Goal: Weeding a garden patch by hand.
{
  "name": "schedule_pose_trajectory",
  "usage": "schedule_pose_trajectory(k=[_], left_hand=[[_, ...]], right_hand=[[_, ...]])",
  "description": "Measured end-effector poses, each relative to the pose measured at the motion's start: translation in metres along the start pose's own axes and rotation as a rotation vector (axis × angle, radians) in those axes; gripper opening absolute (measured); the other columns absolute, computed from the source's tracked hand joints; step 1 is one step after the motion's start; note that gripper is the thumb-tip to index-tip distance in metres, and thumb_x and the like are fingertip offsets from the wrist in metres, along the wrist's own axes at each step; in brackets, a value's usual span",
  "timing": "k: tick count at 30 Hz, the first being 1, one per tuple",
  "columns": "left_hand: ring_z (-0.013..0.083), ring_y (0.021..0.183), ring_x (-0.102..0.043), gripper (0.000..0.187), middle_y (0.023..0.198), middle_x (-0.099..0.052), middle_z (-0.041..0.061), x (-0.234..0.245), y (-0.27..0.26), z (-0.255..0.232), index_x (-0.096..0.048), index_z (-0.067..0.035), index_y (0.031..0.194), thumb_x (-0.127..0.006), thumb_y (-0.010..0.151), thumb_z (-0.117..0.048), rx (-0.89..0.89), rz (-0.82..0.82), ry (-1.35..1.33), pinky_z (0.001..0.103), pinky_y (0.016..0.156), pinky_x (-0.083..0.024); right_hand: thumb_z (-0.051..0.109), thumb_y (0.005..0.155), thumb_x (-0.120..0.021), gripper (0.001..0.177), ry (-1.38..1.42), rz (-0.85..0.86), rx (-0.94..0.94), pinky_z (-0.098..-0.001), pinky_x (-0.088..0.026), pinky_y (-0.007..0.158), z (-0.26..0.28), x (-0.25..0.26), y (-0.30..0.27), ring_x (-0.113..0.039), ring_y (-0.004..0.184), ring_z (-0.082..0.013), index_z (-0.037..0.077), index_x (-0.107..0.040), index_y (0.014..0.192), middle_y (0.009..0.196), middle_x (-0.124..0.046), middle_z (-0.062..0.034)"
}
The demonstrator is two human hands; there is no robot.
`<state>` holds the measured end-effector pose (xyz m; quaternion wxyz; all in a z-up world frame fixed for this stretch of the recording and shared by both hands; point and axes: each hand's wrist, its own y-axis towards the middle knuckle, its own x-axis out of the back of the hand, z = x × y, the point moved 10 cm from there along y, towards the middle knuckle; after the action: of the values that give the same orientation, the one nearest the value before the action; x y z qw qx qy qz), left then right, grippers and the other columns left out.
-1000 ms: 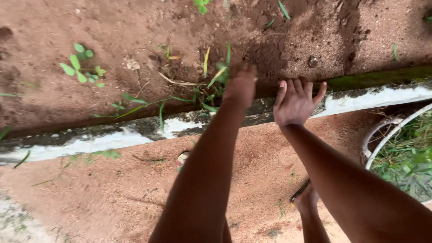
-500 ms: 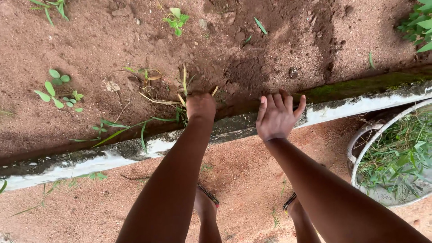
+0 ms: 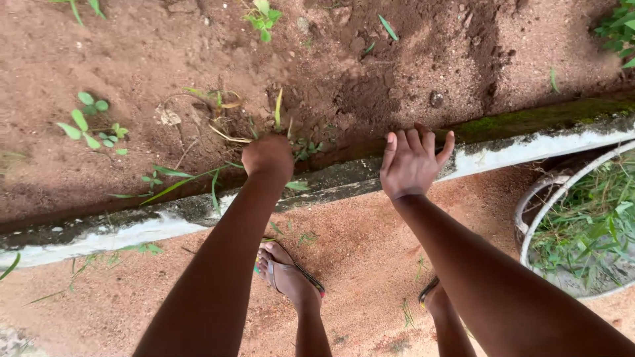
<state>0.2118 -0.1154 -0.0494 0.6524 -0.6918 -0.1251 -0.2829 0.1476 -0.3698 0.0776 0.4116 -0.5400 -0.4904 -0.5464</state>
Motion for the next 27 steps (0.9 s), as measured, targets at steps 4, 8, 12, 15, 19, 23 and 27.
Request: schedule_pose_trajectory(k=[4,8,12,15,19,23,27], left_hand=[[0.0258,0.081,-0.073,0.025,0.099,-0.072,0.016,0.015,-0.005,0.014,-0.073,-0.008,0.108,-0.058,0.103,-0.027,-0.043,-0.15,-0.14,0.041,0.069,-0.061],[0.0202,0.061,-0.07,0.042,0.083,-0.069,0.017,0.015,-0.009,-0.002,-0.068,0.002,0.115,-0.052,0.109,-0.037,-0.052,-0.064,-0.096,0.036,0.051,-0.064],[0.02,0.061,-0.059,0.064,0.08,-0.063,0.013,0.018,-0.014,-0.032,-0.07,-0.001,0.11,-0.041,0.112,-0.057,-0.01,0.1,-0.181,0.035,0.056,-0.054],[0.0152,0.059,-0.062,0.028,0.076,-0.067,0.011,0.001,0.025,-0.045,-0.067,0.0,0.115,-0.058,0.106,-0.025,-0.005,0.036,-0.087,0.031,0.052,-0.055],[0.0172,0.065,-0.062,0.027,0.085,-0.064,0.012,0.014,0.023,-0.043,-0.068,0.001,0.112,-0.068,0.099,-0.023,-0.046,0.125,-0.072,0.032,0.055,-0.054],[0.0171,0.065,-0.065,0.029,0.087,-0.063,0.014,0.041,0.006,-0.003,-0.07,0.002,0.106,-0.062,0.104,-0.026,0.032,-0.057,-0.185,0.032,0.051,-0.057],[0.0212,0.061,-0.067,0.033,0.083,-0.07,0.01,0.048,-0.041,0.058,-0.073,-0.016,0.108,-0.048,0.106,-0.038,0.128,-0.323,-0.688,0.038,0.051,-0.055]], right_hand=[[0.031,0.118,-0.034,0.051,0.017,0.016,-0.004,-0.0633,-0.02,0.123,-0.001,-0.003,0.003,-0.062,0.121,-0.0261,0.011,-0.074,0.094,0.103,-0.073,-0.0069],[0.031,0.118,-0.034,0.051,0.009,-0.002,0.007,-0.063,-0.021,0.123,0.001,0.001,0.003,-0.062,0.12,-0.0258,0.011,-0.074,0.095,0.105,-0.073,-0.0074],[0.032,0.118,-0.033,0.052,0.017,0.006,0.004,-0.0636,-0.021,0.122,0.001,-0.001,0.002,-0.062,0.12,-0.026,0.011,-0.074,0.094,0.104,-0.073,-0.0068],[0.032,0.119,-0.031,0.052,-0.007,0.021,-0.005,-0.0634,-0.02,0.124,0.001,0.0,0.004,-0.061,0.123,-0.0259,0.012,-0.074,0.097,0.107,-0.072,-0.0058],[0.035,0.116,-0.031,0.053,0.001,0.109,-0.049,-0.0652,-0.018,0.122,-0.005,-0.009,0.004,-0.061,0.12,-0.0254,0.013,-0.074,0.094,0.103,-0.072,-0.0054],[0.036,0.119,-0.03,0.053,-0.048,0.034,0.01,-0.0639,-0.017,0.124,-0.001,-0.001,-0.002,-0.059,0.125,-0.0264,0.012,-0.074,0.104,0.109,-0.072,-0.0063],[0.035,0.12,-0.031,0.051,-0.061,0.027,0.017,-0.0636,-0.016,0.126,0.001,0.005,0.0,-0.059,0.124,-0.0272,0.012,-0.074,0.108,0.113,-0.072,-0.0076]])
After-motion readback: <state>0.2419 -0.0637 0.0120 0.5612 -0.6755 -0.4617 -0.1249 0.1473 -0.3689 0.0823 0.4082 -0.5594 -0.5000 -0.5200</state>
